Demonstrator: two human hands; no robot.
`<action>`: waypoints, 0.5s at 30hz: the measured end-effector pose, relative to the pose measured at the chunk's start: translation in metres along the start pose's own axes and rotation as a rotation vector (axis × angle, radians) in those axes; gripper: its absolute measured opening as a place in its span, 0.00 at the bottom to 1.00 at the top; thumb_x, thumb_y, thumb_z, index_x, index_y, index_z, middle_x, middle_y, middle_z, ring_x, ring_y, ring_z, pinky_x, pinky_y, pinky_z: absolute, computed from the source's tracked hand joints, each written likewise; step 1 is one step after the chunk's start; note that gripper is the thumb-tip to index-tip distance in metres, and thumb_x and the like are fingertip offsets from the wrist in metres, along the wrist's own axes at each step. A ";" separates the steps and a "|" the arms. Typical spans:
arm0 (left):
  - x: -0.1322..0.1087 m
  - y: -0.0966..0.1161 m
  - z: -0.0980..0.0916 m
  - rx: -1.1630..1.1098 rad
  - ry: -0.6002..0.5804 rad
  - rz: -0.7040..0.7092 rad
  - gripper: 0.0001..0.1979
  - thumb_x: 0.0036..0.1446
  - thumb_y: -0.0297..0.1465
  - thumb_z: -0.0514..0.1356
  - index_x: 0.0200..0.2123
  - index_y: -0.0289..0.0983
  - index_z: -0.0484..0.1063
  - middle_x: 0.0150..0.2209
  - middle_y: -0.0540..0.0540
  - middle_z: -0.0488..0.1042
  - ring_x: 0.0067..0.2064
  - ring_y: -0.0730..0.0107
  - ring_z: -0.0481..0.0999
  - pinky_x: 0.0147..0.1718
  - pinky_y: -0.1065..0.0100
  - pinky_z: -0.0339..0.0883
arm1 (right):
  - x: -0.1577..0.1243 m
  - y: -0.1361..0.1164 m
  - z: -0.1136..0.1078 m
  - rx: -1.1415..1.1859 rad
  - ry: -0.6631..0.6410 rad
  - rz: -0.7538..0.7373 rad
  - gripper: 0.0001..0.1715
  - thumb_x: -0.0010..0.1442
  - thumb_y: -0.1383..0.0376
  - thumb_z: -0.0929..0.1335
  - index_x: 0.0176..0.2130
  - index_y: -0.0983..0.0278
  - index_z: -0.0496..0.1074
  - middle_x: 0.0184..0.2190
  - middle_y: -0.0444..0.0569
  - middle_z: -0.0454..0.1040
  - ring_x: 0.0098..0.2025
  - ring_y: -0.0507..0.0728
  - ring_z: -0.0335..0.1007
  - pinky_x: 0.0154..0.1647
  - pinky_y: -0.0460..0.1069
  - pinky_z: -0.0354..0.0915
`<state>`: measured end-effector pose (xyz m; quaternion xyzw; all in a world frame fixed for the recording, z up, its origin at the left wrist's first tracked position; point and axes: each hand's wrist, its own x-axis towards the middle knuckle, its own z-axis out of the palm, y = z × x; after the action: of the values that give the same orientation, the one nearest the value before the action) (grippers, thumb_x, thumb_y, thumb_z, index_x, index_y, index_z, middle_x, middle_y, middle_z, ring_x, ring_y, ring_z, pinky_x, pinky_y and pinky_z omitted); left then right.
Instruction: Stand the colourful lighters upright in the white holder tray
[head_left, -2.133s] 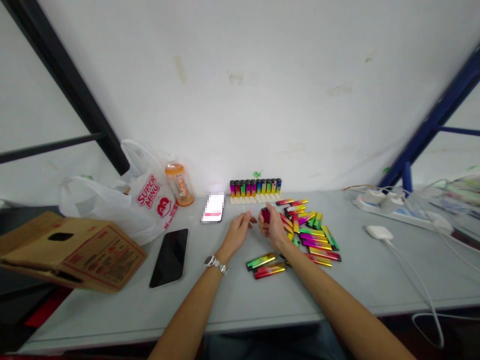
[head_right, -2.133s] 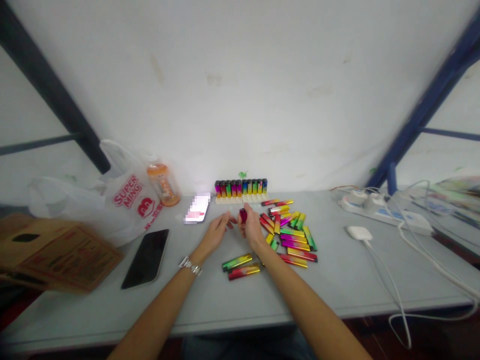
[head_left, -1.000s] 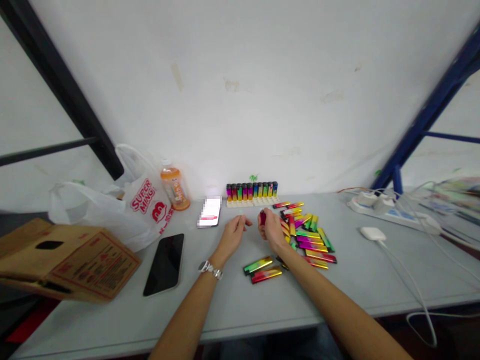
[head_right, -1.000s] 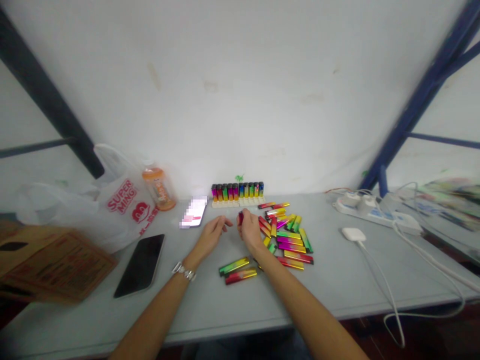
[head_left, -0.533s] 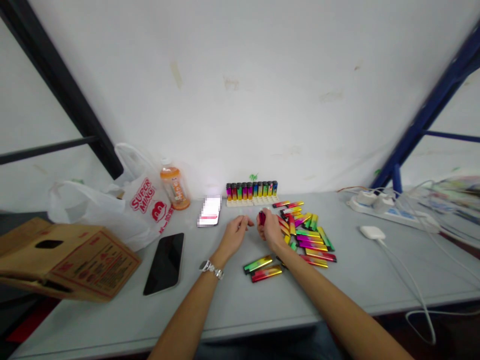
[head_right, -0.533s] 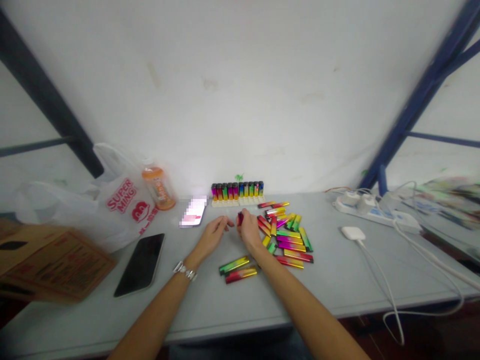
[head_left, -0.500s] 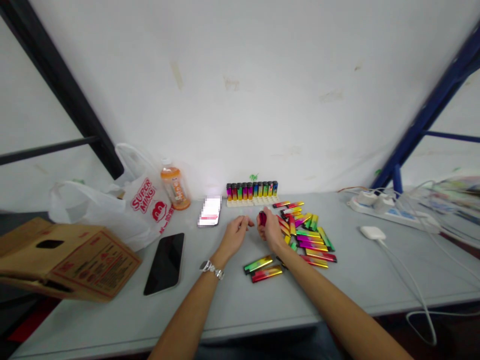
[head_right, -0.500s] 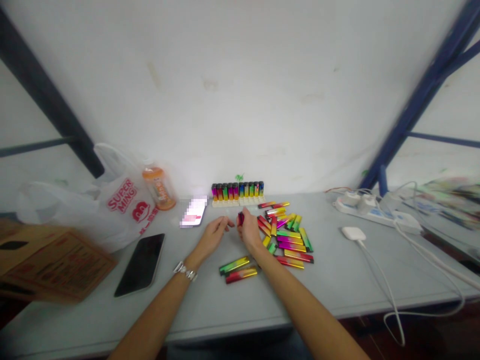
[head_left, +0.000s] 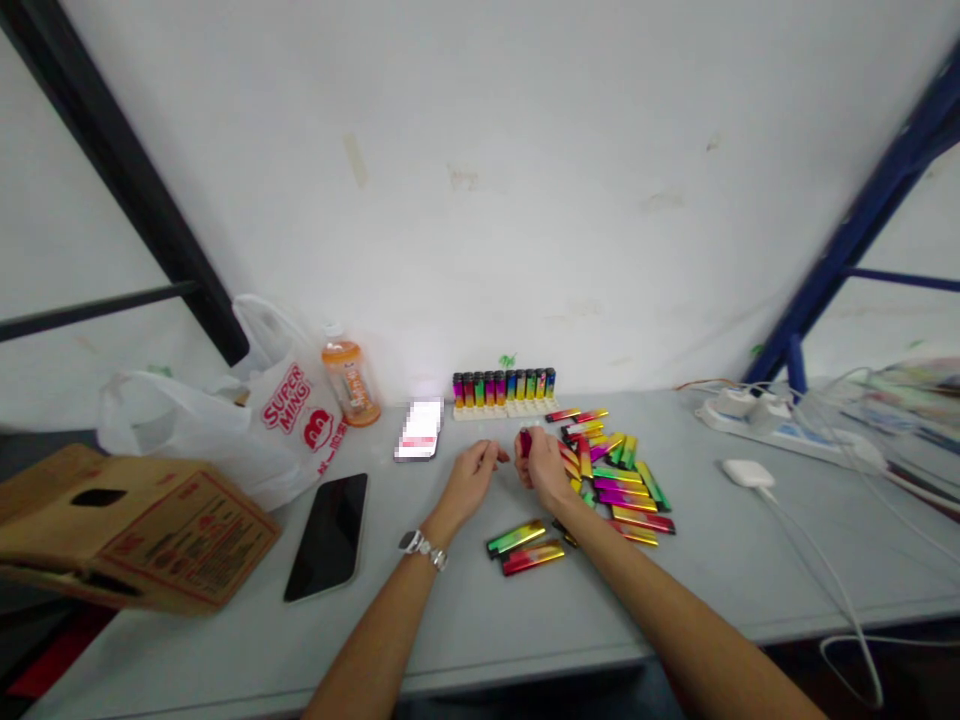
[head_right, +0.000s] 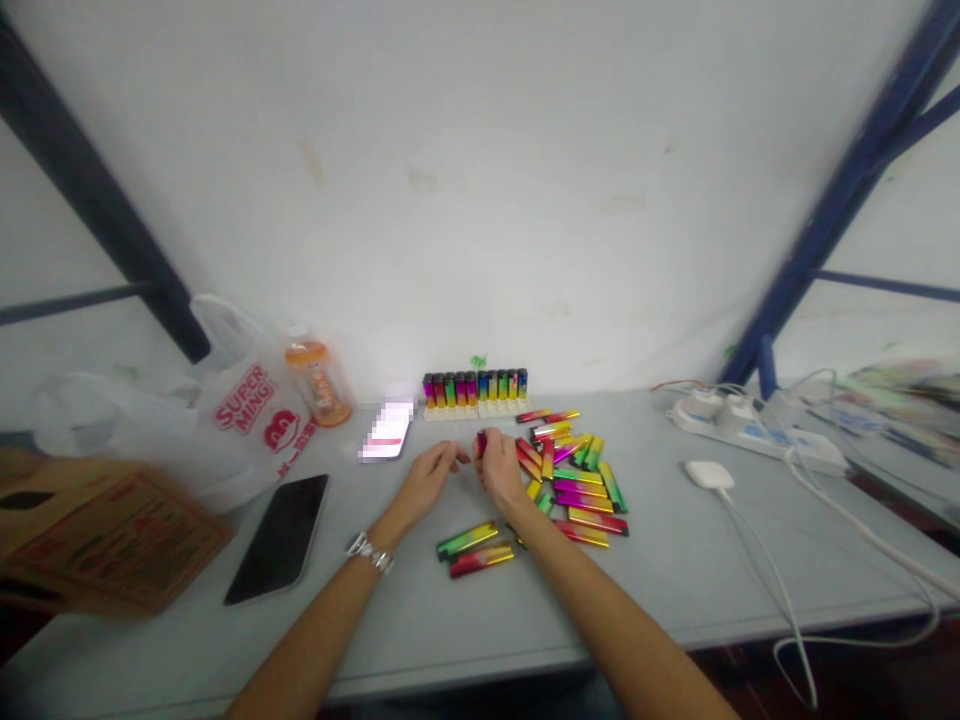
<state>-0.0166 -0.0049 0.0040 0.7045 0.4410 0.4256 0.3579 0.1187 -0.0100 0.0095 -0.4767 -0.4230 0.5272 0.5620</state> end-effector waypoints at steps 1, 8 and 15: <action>0.000 0.000 0.000 0.001 0.001 0.000 0.24 0.63 0.47 0.47 0.30 0.37 0.73 0.34 0.43 0.78 0.36 0.65 0.75 0.40 0.64 0.69 | 0.000 0.001 0.000 0.009 0.012 0.011 0.21 0.61 0.54 0.57 0.21 0.60 0.58 0.11 0.38 0.52 0.12 0.48 0.44 0.14 0.45 0.41; 0.000 -0.002 0.002 0.003 -0.014 -0.001 0.24 0.63 0.48 0.48 0.30 0.37 0.73 0.33 0.44 0.77 0.36 0.65 0.74 0.40 0.65 0.68 | 0.006 0.002 -0.005 0.177 -0.152 0.040 0.30 0.57 0.39 0.60 0.25 0.62 0.63 0.13 0.35 0.52 0.14 0.47 0.43 0.15 0.44 0.42; 0.000 -0.003 0.001 0.009 -0.005 -0.002 0.23 0.63 0.46 0.48 0.31 0.36 0.74 0.34 0.44 0.77 0.36 0.64 0.74 0.40 0.64 0.67 | 0.021 -0.007 -0.017 -0.029 -0.042 -0.231 0.25 0.52 0.45 0.70 0.32 0.63 0.70 0.21 0.40 0.67 0.23 0.49 0.61 0.24 0.44 0.58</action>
<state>-0.0165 -0.0042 0.0012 0.7068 0.4427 0.4214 0.3561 0.1383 0.0095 0.0130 -0.4216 -0.4945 0.4627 0.6030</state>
